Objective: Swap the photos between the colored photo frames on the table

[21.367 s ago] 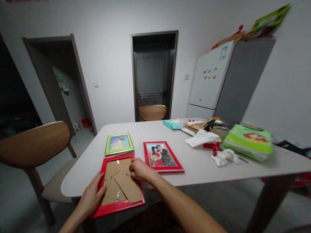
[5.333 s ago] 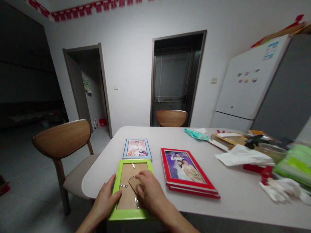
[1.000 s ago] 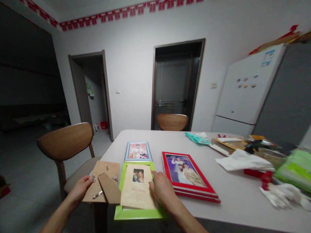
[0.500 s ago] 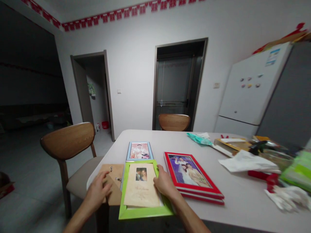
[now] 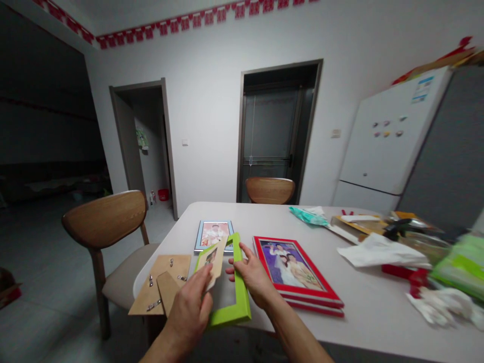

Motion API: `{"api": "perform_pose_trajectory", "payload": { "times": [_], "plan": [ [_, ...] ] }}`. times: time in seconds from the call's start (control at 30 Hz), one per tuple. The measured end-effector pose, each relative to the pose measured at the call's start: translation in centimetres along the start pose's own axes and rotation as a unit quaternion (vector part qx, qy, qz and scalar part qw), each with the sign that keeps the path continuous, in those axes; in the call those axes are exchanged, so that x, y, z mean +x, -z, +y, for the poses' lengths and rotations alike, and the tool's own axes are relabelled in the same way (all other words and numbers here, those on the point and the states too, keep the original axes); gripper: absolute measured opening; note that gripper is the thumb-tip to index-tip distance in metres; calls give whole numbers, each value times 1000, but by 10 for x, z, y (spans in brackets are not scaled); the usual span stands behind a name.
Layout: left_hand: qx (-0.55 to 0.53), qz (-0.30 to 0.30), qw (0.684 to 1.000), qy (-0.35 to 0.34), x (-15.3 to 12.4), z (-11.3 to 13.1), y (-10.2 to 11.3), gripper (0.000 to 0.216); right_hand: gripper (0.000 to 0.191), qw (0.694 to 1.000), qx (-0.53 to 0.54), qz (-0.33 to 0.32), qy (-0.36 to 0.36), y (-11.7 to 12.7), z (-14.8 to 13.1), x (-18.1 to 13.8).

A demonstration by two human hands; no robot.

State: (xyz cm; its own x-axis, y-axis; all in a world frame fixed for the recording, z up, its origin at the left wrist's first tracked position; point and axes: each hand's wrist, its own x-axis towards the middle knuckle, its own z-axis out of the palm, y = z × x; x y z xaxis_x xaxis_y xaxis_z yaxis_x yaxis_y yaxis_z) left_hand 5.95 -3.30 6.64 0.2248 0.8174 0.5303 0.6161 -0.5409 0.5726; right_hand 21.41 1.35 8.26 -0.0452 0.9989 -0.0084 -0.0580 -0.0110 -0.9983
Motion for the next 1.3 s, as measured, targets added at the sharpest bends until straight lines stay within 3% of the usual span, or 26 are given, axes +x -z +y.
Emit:
{"api": "perform_pose_trajectory", "payload": {
  "times": [0.07,0.13,0.23,0.3,0.4,0.5,0.77,0.87,0.93,1.03,1.1,1.17,1.23,1.3],
  "plan": [
    [-15,63,996,60,-4,-9,14,46,68,996,-85,17,10,9,7,5],
    [-48,118,982,142,-11,-25,28,42,62,973,-224,33,30,18,15,10],
    [-119,164,949,240,-22,-54,45,38,49,898,-430,57,80,26,25,13],
    [-196,173,925,276,-30,-72,48,31,44,856,-504,56,100,27,32,14],
    [-326,159,867,342,-40,-87,46,23,38,827,-551,40,100,25,43,13],
    [-396,127,821,390,-49,-86,41,20,34,812,-575,34,99,22,50,13],
    [-370,46,807,458,-68,-76,40,35,34,780,-611,40,130,16,57,11],
    [-358,-9,809,467,-74,-82,38,40,38,800,-573,44,171,6,54,7],
    [-330,-40,822,463,-79,-88,38,42,41,841,-514,25,165,-4,52,4],
    [-204,-29,893,400,-84,-91,44,40,42,903,-411,-21,126,-20,53,4],
    [-63,17,942,330,-84,-89,49,31,41,922,-368,-35,115,-30,56,5],
    [65,52,970,230,-82,-86,51,13,40,930,-348,-41,113,-37,58,6],
    [146,42,982,111,-76,-84,48,31,39,934,-335,-52,115,-42,59,6],
    [194,-6,981,11,-69,-84,39,54,37,936,-323,-69,121,-44,57,5]
  ]
}}
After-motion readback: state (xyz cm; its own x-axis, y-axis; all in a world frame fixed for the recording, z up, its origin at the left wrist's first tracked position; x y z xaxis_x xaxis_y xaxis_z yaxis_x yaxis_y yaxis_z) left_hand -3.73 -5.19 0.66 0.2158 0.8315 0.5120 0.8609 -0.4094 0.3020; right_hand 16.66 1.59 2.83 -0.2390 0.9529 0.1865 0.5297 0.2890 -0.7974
